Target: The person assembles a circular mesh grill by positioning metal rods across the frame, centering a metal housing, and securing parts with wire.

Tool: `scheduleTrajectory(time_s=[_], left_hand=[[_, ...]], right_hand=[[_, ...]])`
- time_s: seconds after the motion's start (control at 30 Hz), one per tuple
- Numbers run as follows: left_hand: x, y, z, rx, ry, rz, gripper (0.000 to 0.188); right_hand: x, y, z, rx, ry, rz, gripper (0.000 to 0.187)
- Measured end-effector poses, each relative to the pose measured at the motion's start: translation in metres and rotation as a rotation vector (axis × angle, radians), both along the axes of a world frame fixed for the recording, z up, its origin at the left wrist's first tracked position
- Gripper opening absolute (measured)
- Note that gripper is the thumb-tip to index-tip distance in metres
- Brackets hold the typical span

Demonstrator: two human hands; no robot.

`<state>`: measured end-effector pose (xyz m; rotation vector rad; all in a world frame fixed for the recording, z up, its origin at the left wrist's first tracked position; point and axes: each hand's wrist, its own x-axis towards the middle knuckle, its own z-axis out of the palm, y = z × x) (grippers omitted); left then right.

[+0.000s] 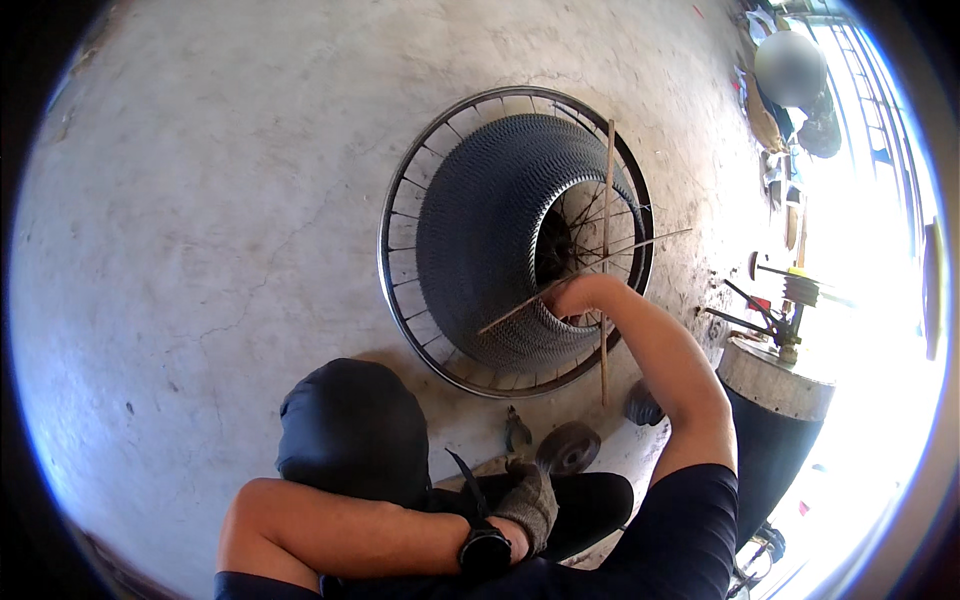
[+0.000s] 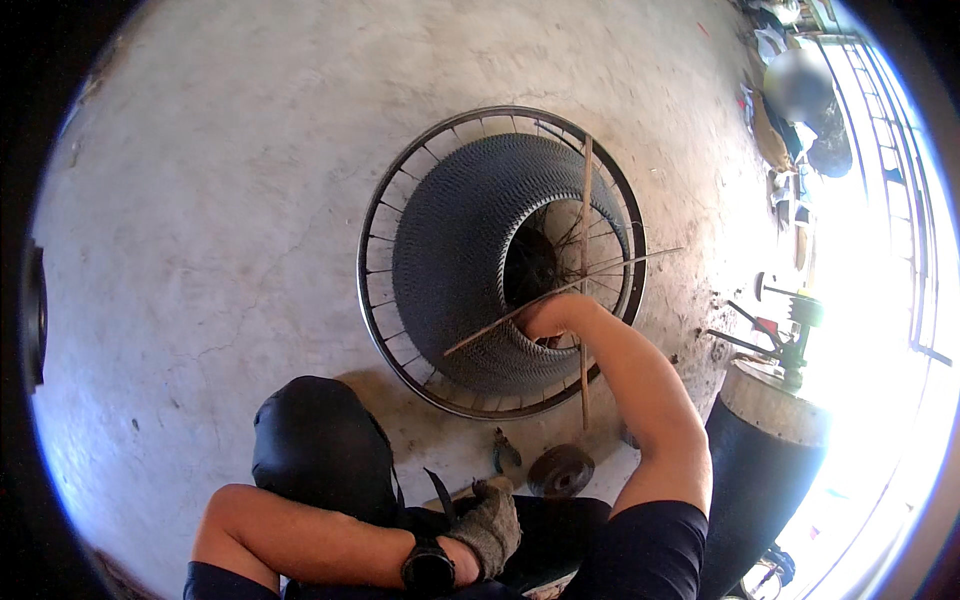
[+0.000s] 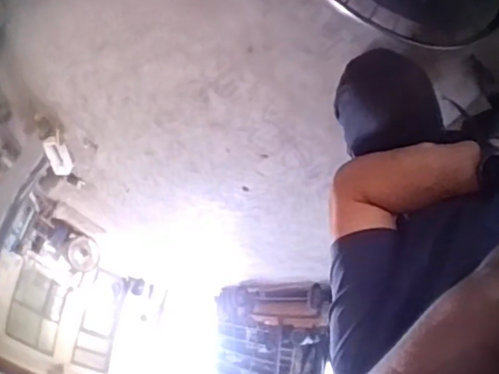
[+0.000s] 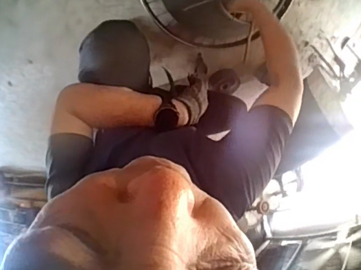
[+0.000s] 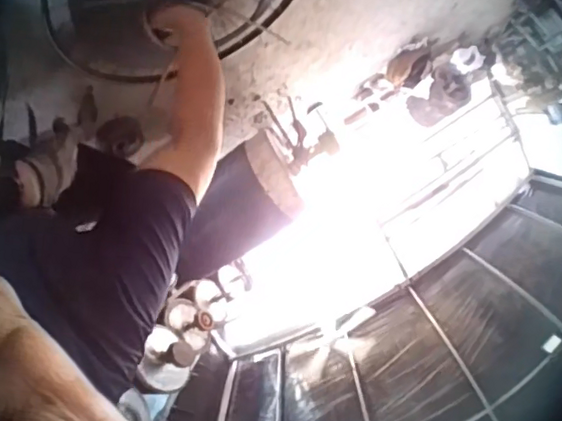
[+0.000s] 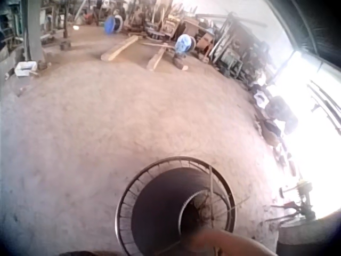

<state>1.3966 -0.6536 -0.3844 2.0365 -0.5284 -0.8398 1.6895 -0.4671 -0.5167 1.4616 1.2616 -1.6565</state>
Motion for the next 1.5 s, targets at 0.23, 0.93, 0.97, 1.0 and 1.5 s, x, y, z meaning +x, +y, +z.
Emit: scheduleTrajectory(time_s=[0.23, 0.93, 0.97, 1.0, 1.5], left_hand=[[0.000, 0.002, 0.003, -0.021, -0.029, -0.024, 0.022], [0.001, 0.001, 0.005, -0.038, -0.021, 0.001, 0.022], [0.002, 0.001, 0.004, -0.036, -0.022, 0.006, 0.022], [0.001, 0.001, 0.004, -0.038, -0.020, 0.006, 0.022], [-0.001, -0.003, 0.009, -0.027, -0.037, -0.025, 0.022]], right_hand=[[0.015, 0.017, 0.022, -0.226, -0.143, 0.110, 0.041], [0.006, -0.011, -0.026, -0.020, -0.122, 0.352, 0.041], [0.005, -0.011, -0.027, -0.022, -0.142, 0.370, 0.040], [0.004, -0.012, -0.027, -0.024, -0.162, 0.388, 0.040], [0.042, -0.031, -0.038, 0.237, -0.211, 0.247, 0.036]])
